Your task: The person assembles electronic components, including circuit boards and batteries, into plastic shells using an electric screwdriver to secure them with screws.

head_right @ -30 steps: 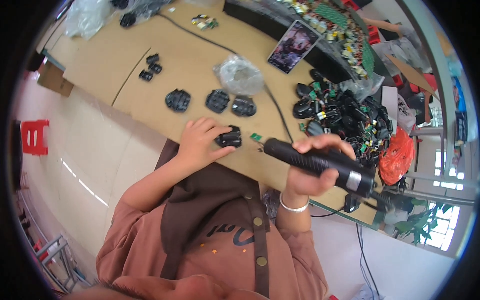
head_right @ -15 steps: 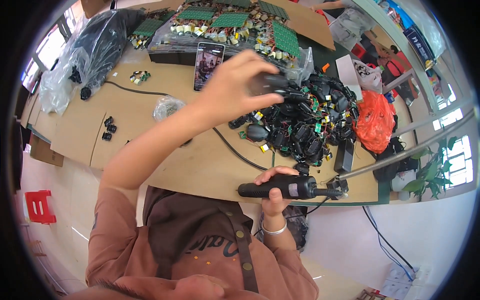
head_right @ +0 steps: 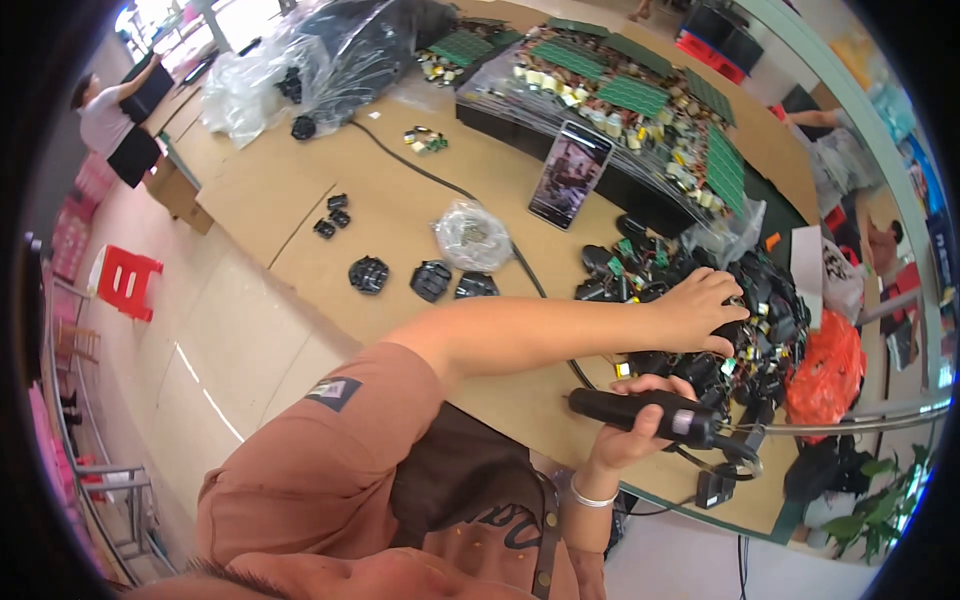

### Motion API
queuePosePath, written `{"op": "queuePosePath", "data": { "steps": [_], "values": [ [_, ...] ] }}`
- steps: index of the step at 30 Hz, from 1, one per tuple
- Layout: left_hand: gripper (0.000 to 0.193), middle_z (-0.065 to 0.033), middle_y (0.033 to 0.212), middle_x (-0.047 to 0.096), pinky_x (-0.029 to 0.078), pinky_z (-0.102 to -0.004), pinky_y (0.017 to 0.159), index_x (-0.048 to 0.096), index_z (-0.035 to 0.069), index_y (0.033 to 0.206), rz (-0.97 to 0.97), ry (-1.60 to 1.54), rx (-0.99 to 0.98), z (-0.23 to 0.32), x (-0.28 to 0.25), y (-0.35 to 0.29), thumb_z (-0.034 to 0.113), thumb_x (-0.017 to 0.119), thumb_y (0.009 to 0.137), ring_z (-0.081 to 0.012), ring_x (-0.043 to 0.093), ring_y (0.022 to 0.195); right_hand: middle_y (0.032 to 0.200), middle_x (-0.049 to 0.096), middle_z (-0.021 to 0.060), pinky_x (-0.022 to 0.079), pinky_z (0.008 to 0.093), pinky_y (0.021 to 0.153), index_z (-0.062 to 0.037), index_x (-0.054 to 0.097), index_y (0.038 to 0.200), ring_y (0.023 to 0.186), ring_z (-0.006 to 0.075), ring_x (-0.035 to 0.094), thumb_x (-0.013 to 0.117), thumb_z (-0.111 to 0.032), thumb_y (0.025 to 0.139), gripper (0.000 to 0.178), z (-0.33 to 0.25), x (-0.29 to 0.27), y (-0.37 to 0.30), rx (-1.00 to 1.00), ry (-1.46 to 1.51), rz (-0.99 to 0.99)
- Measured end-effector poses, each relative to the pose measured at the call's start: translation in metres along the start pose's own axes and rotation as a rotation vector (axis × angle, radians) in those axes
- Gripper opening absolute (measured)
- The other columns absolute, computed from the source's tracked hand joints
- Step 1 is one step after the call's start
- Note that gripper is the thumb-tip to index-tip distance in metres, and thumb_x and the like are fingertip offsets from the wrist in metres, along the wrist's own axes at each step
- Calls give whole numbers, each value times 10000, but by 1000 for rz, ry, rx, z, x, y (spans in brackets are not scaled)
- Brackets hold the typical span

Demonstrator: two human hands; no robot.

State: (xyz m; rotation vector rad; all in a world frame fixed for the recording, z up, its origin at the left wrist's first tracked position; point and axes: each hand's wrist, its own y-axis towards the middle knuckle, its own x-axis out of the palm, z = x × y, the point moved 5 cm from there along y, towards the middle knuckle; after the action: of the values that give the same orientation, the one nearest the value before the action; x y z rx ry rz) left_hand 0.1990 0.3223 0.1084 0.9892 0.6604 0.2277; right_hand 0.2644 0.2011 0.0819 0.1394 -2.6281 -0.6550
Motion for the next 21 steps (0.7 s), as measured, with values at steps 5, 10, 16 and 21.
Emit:
{"op": "queuePosePath", "data": {
  "steps": [5,10,16,21],
  "values": [
    [269,-105,1108,562,375,-420,931,647,110,995,-27,108,-205,-32,-163,-74,228,673,754,-285,474,1108,1013,497,153,496,363,710,-25,319,1200,767,234,564,582,-335,848,538,20,2,16,-2,67,-40],
    [351,-114,1080,595,449,-373,867,592,48,1092,-37,313,-891,-56,-336,-184,182,645,772,-271,550,1027,1268,389,191,439,449,890,9,218,1313,988,303,537,553,-291,863,636,8,-6,8,-175,-172,50],
    [519,-138,1142,556,438,-372,880,529,43,1172,-388,481,-614,-14,-358,-252,249,699,727,-298,552,1019,1435,169,246,291,413,1051,63,63,1398,1279,335,320,517,-186,863,745,-8,-5,-23,-325,-516,246],
    [580,-138,1077,574,435,-358,872,493,56,1190,-131,448,-831,10,-341,-242,217,737,690,-308,556,1010,1424,173,211,253,433,1063,28,270,1343,1277,319,313,519,-47,810,593,-24,27,-55,-804,-971,43]
  ]
}}
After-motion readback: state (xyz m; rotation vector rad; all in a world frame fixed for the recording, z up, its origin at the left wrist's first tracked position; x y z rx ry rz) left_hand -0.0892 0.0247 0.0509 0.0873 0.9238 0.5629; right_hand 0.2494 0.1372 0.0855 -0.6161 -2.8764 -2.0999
